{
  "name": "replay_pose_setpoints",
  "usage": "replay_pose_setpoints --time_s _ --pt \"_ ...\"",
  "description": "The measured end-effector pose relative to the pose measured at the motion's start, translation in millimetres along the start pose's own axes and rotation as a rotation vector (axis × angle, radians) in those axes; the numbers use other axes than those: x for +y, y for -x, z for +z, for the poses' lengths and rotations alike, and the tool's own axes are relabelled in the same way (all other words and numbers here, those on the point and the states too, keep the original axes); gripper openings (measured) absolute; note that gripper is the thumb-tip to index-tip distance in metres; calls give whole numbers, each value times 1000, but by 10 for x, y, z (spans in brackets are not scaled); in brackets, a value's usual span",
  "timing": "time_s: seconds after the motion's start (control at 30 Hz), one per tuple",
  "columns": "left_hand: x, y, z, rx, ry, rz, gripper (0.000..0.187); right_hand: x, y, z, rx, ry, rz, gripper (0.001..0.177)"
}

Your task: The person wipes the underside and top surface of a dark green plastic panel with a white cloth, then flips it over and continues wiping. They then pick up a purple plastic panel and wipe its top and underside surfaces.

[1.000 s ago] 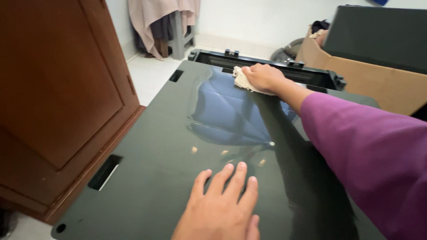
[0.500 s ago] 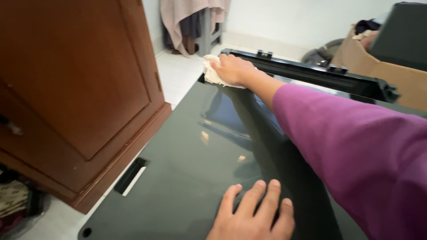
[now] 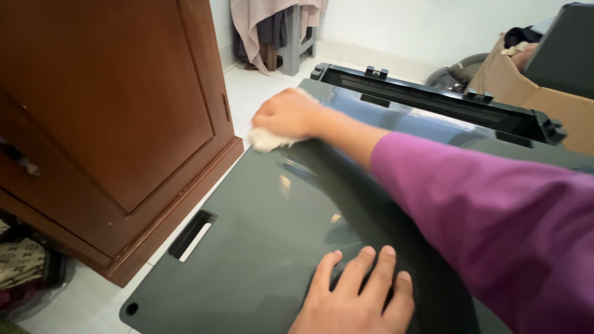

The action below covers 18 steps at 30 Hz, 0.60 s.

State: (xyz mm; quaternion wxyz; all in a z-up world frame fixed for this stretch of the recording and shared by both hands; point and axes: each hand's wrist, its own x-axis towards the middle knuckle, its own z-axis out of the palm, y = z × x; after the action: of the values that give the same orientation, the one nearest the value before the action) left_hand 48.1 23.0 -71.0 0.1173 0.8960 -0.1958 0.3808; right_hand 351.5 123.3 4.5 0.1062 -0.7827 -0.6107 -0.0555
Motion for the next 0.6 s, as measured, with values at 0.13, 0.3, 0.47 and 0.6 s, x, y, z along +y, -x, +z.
replay_pose_setpoints --time_s 0.13,0.3,0.47,0.6 --pt "-8 -37 -96 -109 51 16 68 -738 154 73 -27 -92 -76 46" --pt "51 -23 -168 -138 128 -25 72 -1216 506 278 152 -41 -358 42" --pt "94 -38 -221 -225 151 -52 70 -362 365 263 212 401 -285 31" --pt "74 -24 -261 -266 163 -50 69 374 423 160 402 199 113 45"
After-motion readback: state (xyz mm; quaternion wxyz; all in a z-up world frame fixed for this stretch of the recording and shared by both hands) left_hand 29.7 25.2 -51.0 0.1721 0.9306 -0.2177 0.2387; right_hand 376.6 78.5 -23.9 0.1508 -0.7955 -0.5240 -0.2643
